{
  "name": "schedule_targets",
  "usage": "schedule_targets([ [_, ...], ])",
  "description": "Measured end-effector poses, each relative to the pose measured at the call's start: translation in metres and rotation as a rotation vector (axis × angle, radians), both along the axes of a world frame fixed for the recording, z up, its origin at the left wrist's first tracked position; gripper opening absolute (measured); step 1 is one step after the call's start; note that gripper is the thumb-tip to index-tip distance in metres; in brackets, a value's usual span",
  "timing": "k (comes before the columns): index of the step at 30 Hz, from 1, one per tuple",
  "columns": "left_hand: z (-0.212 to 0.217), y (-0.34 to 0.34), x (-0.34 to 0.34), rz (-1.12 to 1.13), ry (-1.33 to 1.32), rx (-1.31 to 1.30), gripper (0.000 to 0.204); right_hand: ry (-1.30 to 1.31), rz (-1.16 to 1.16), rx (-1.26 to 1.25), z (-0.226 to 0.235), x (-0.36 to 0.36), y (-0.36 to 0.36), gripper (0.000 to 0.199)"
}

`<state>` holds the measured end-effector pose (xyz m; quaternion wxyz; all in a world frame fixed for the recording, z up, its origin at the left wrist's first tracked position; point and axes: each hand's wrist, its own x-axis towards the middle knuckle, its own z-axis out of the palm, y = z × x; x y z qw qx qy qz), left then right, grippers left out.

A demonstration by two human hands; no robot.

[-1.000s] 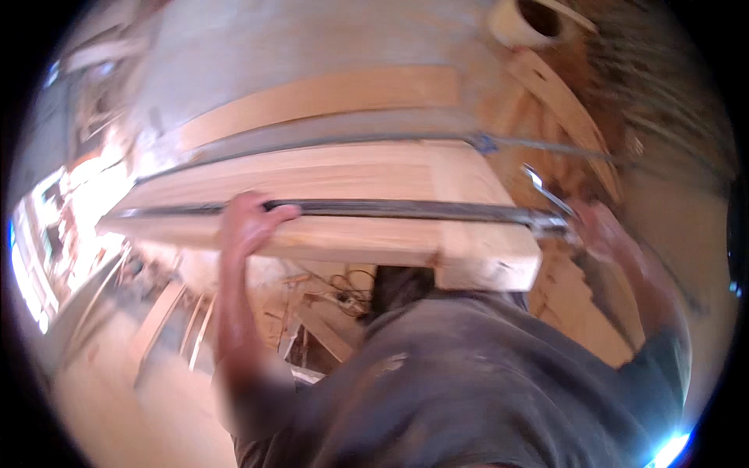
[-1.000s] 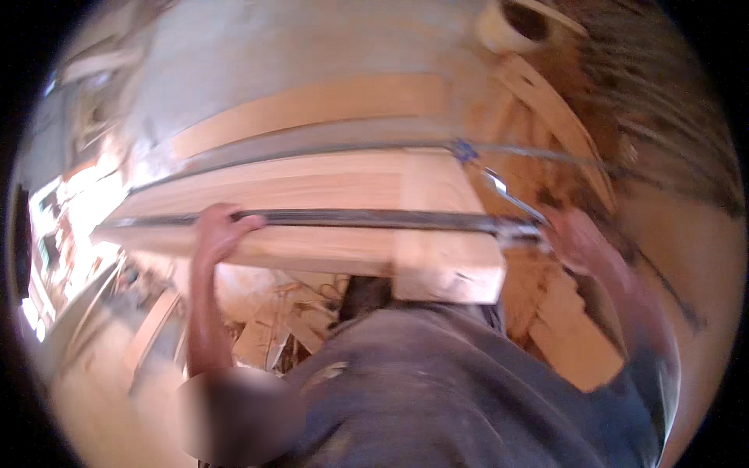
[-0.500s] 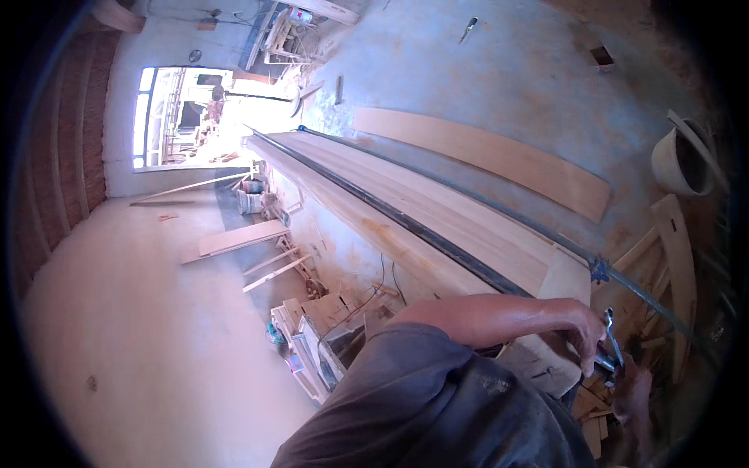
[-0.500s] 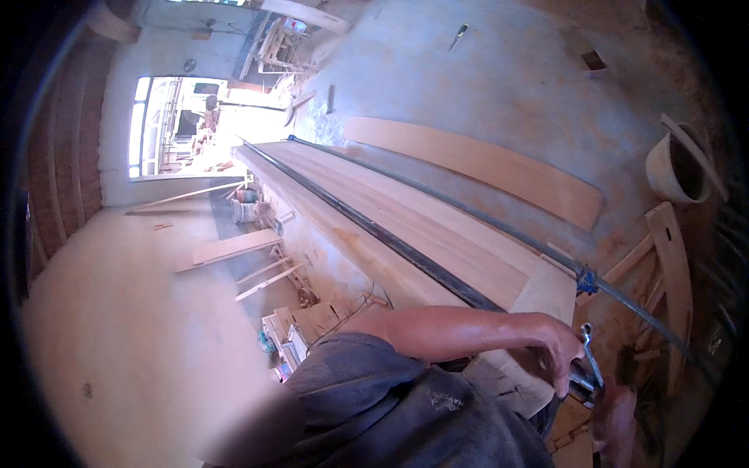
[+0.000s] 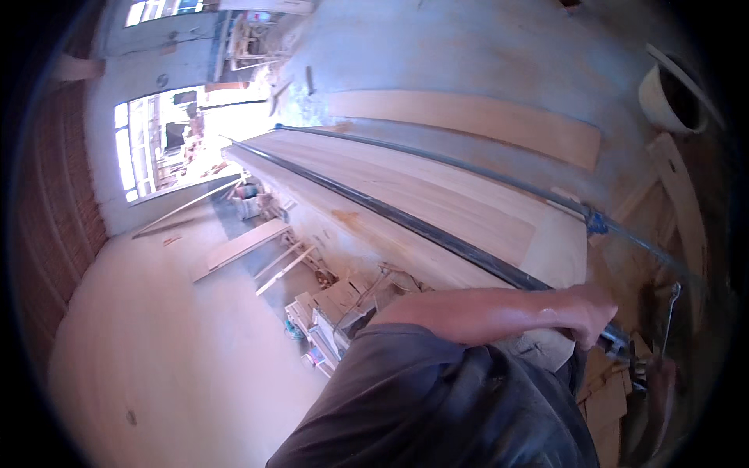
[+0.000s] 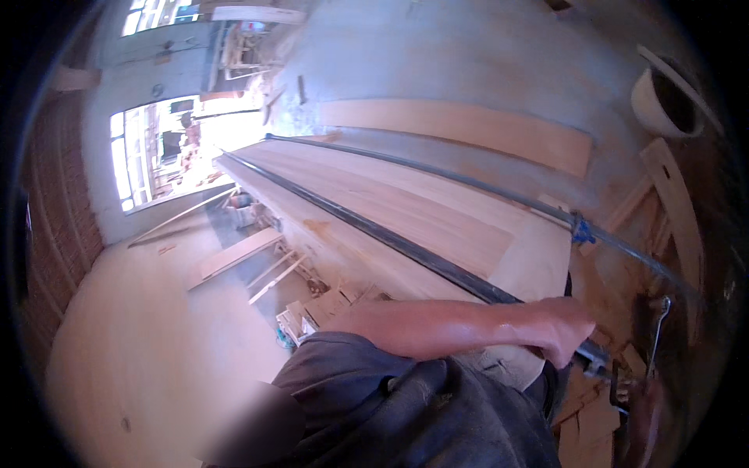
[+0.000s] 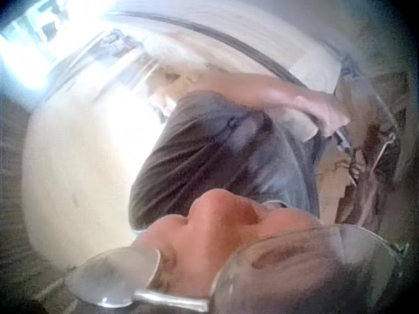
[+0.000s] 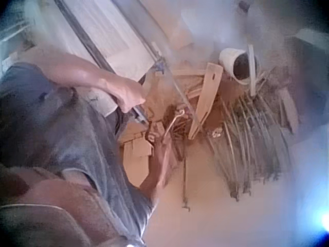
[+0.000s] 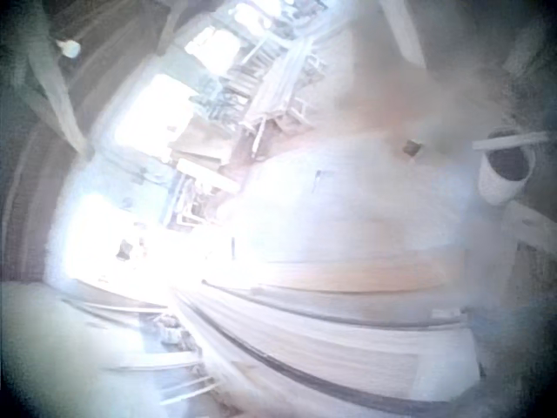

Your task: The person tightens a long bar clamp onto wood boards by turning the handle, repositions the clamped assembly, and then picks up a small piece of wood with hardware attached.

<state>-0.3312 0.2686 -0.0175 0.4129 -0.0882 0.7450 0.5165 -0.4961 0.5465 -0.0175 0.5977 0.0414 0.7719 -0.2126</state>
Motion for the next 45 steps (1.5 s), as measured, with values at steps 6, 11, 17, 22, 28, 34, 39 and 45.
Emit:
schedule_targets([
  [6, -0.013, 0.011, 0.002, 0.051, 0.084, -0.002, 0.023, -0.563, -0.594, -0.115, 0.007, 0.013, 0.000, 0.053],
  [11, -0.002, 0.002, -0.001, 0.035, 0.098, 0.002, 0.024, -0.618, -0.418, -0.273, 0.006, 0.003, -0.025, 0.051],
  [17, 0.003, 0.005, -0.005, 0.000, 0.060, -0.063, 0.022, -0.582, -0.116, -0.231, 0.015, -0.005, -0.045, 0.039],
  [22, 0.003, 0.007, -0.003, 0.029, 0.094, -0.108, 0.020, -0.352, 0.070, -0.339, 0.000, 0.005, -0.027, 0.039],
  [28, -0.004, 0.013, -0.005, 0.049, 0.077, -0.117, 0.020, -0.182, 0.073, -0.303, -0.005, 0.025, -0.006, 0.037],
  [34, -0.005, 0.012, -0.008, 0.077, -0.020, -0.138, 0.021, -0.277, -0.107, -0.245, 0.007, 0.020, -0.035, 0.046],
  [39, -0.009, 0.017, -0.004, 0.085, 0.013, -0.177, 0.020, -0.262, -0.196, -0.220, 0.004, 0.024, -0.039, 0.052],
  [45, -0.005, 0.017, -0.005, 0.080, -0.002, -0.184, 0.020, -0.220, -0.338, -0.243, -0.008, 0.020, -0.013, 0.042],
])
